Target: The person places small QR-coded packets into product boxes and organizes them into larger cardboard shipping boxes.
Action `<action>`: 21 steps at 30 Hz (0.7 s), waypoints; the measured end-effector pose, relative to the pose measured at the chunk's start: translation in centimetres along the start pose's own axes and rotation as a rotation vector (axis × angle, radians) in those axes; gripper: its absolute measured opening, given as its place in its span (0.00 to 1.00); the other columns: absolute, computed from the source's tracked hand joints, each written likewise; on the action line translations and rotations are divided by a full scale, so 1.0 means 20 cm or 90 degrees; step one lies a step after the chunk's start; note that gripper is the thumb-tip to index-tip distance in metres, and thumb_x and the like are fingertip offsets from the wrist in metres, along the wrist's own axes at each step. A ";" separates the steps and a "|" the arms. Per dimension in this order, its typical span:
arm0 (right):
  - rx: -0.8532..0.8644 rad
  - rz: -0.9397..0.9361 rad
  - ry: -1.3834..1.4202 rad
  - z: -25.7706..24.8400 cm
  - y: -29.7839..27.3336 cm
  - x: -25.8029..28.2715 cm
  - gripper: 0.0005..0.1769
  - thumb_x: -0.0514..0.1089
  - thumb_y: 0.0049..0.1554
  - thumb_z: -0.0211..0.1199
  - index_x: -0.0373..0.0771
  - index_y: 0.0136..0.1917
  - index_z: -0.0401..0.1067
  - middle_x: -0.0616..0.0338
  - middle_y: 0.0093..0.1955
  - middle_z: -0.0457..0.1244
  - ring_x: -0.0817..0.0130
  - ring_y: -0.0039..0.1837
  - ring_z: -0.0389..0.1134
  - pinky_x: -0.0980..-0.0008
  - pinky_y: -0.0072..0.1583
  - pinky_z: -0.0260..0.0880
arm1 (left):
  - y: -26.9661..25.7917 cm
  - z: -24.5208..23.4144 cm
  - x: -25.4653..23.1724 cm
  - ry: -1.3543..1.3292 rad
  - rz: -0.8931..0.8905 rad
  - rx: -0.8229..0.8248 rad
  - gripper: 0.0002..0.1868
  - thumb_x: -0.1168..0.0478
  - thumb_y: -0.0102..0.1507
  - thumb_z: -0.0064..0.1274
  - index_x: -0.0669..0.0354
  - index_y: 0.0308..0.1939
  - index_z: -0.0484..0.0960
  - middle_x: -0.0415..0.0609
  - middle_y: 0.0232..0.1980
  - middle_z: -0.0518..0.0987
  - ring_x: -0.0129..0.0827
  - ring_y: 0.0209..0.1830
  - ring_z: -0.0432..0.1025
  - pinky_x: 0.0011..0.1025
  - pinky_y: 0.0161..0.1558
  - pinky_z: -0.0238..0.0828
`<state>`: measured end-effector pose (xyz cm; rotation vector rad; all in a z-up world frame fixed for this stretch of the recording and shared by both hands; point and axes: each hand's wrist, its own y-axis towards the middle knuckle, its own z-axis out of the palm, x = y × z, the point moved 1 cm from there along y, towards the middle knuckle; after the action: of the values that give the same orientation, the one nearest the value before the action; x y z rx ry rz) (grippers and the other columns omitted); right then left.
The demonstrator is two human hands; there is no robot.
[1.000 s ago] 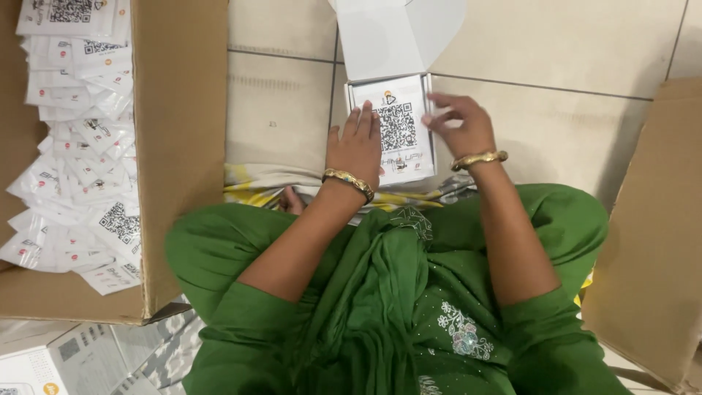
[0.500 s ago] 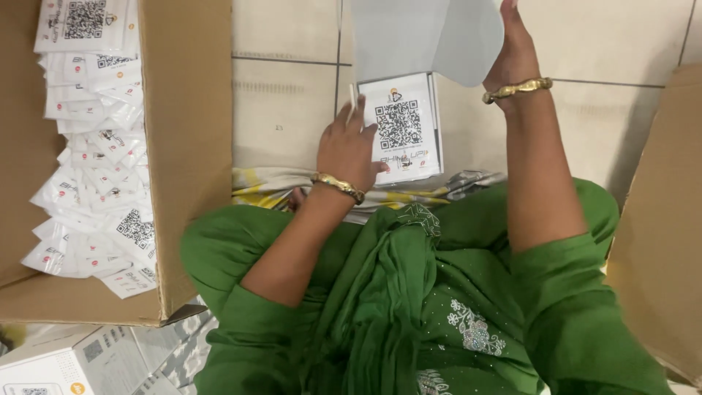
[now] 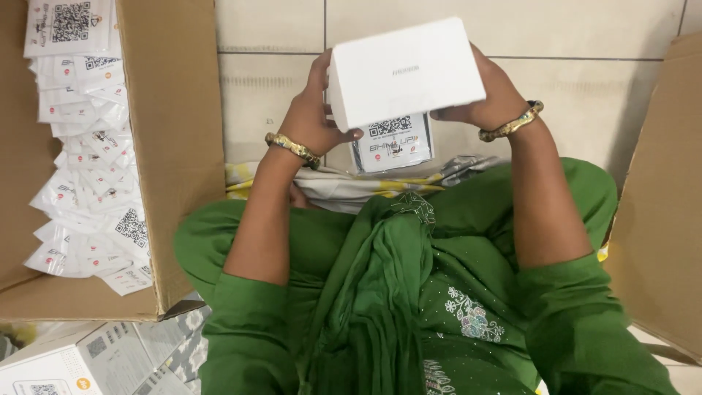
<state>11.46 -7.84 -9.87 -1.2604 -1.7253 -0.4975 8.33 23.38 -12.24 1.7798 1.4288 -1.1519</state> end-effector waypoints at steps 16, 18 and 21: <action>0.023 -0.127 -0.218 0.11 -0.09 0.04 0.47 0.34 0.56 0.68 0.57 0.81 0.51 0.46 0.76 0.59 0.47 0.66 0.68 0.54 0.65 0.71 | -0.09 0.13 0.01 0.253 0.086 0.024 0.55 0.79 0.44 0.53 0.49 0.75 0.52 0.67 0.77 0.59 0.63 0.59 0.72 0.45 0.54 0.76; 0.144 0.083 -0.492 0.15 -0.10 0.08 0.65 0.19 0.43 0.56 0.72 0.82 0.44 0.49 0.79 0.53 0.48 0.68 0.64 0.54 0.56 0.74 | -0.07 0.15 -0.04 0.456 -0.107 0.155 0.47 0.76 0.58 0.48 0.38 0.78 0.54 0.53 0.83 0.51 0.54 0.53 0.75 0.47 0.49 0.77; 0.193 0.193 -0.485 0.21 -0.11 -0.03 0.61 0.24 0.52 0.54 0.78 0.84 0.39 0.52 0.76 0.57 0.49 0.67 0.66 0.52 0.58 0.74 | -0.06 0.16 -0.11 0.471 -0.245 0.258 0.43 0.71 0.63 0.43 0.31 0.78 0.49 0.52 0.85 0.37 0.51 0.51 0.76 0.47 0.48 0.76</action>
<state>7.77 -5.90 -12.01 -1.5526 -2.0500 0.4754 6.24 19.89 -11.70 2.4499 2.1519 -1.0611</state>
